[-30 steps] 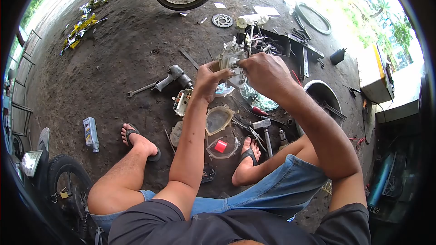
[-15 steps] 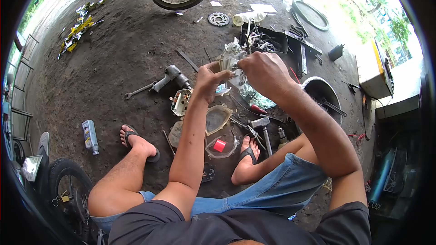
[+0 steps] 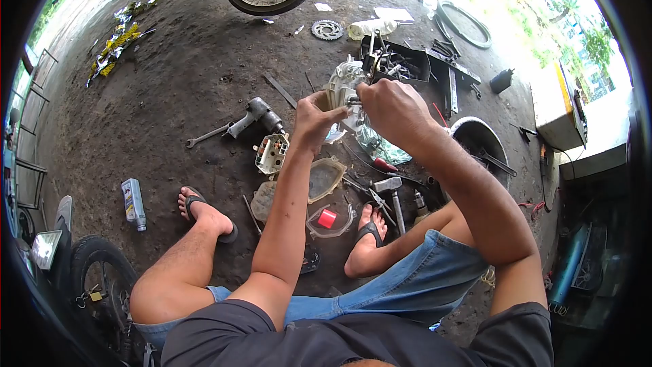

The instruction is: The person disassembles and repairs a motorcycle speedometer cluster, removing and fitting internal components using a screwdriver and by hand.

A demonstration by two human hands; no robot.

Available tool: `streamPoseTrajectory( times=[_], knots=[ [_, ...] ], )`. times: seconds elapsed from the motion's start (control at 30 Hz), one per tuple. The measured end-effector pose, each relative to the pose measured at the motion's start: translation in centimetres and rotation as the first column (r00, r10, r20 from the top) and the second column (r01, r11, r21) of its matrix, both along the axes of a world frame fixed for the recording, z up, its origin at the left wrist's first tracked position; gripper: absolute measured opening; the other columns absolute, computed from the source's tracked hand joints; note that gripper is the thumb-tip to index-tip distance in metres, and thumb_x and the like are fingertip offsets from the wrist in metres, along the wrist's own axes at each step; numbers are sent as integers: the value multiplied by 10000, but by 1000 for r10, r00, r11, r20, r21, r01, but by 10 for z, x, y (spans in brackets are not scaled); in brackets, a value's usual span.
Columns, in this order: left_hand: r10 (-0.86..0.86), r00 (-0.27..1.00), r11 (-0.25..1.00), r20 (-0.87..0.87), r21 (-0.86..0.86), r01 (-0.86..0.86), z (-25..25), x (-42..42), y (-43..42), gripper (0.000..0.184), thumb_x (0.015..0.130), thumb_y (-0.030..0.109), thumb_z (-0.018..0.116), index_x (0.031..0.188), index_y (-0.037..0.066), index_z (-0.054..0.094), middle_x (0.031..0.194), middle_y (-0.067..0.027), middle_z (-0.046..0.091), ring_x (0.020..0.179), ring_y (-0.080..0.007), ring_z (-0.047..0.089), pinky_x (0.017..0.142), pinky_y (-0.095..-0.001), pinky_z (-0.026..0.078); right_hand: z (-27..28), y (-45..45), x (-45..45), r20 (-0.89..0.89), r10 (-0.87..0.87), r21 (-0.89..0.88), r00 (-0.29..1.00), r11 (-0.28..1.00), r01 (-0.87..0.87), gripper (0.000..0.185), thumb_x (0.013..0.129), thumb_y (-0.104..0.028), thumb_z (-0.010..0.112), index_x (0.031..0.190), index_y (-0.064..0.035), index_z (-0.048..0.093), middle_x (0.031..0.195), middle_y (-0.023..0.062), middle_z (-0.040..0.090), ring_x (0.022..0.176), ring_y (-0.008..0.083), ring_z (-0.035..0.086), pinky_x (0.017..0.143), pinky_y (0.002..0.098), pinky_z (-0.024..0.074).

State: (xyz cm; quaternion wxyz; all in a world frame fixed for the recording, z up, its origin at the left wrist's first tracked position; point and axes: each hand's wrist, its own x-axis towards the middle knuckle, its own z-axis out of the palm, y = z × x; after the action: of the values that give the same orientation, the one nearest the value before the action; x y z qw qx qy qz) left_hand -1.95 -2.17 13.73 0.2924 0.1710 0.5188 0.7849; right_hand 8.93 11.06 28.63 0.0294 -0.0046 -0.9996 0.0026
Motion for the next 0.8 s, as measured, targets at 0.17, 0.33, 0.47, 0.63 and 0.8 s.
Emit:
streamPoseTrajectory(
  times=[0.17, 0.33, 0.47, 0.63, 0.8],
  knots=[
    [51, 989, 993, -141, -102, -66, -2, -1, 1, 358, 795, -14, 873, 1123, -57, 735, 1025, -75, 767, 894, -136, 724, 831, -288, 600, -1, 4, -1, 29, -41, -76, 999, 996, 43, 109, 918, -72, 643, 911, 14, 710, 795, 253, 722, 787, 427, 756, 710, 528, 600],
    [71, 972, 986, -226, -133, -103, -5, 0, 3, 357, 809, 6, 876, 1132, -52, 733, 1032, -70, 770, 889, -118, 713, 822, -281, 595, -19, 15, 0, 29, -35, -223, 999, 974, 40, 119, 898, -63, 680, 960, 34, 710, 825, 270, 723, 841, 467, 740, 776, 540, 584],
    [82, 961, 987, -263, -114, -115, -7, -1, 4, 360, 819, 43, 889, 1129, -51, 732, 1025, -64, 774, 879, -103, 703, 803, -268, 580, -22, 14, 3, -128, -76, -272, 989, 961, 39, 126, 890, -65, 695, 960, 39, 713, 848, 271, 719, 879, 471, 729, 810, 542, 572],
    [108, 946, 982, -306, -117, -150, -3, 1, 3, 362, 820, 76, 901, 1114, -49, 732, 1004, -60, 773, 852, -99, 696, 783, -267, 575, -3, 9, 2, 69, -96, -126, 993, 987, 104, 158, 898, -52, 598, 901, 45, 723, 880, 269, 733, 871, 439, 752, 782, 514, 593],
    [123, 947, 980, -298, -111, -163, -3, 2, 3, 368, 814, 83, 909, 1109, -48, 732, 991, -61, 772, 838, -99, 694, 775, -271, 578, -21, 16, 0, -72, -47, -162, 996, 986, 35, 152, 884, -61, 615, 867, 30, 735, 867, 261, 736, 865, 429, 757, 765, 507, 596]
  ],
)
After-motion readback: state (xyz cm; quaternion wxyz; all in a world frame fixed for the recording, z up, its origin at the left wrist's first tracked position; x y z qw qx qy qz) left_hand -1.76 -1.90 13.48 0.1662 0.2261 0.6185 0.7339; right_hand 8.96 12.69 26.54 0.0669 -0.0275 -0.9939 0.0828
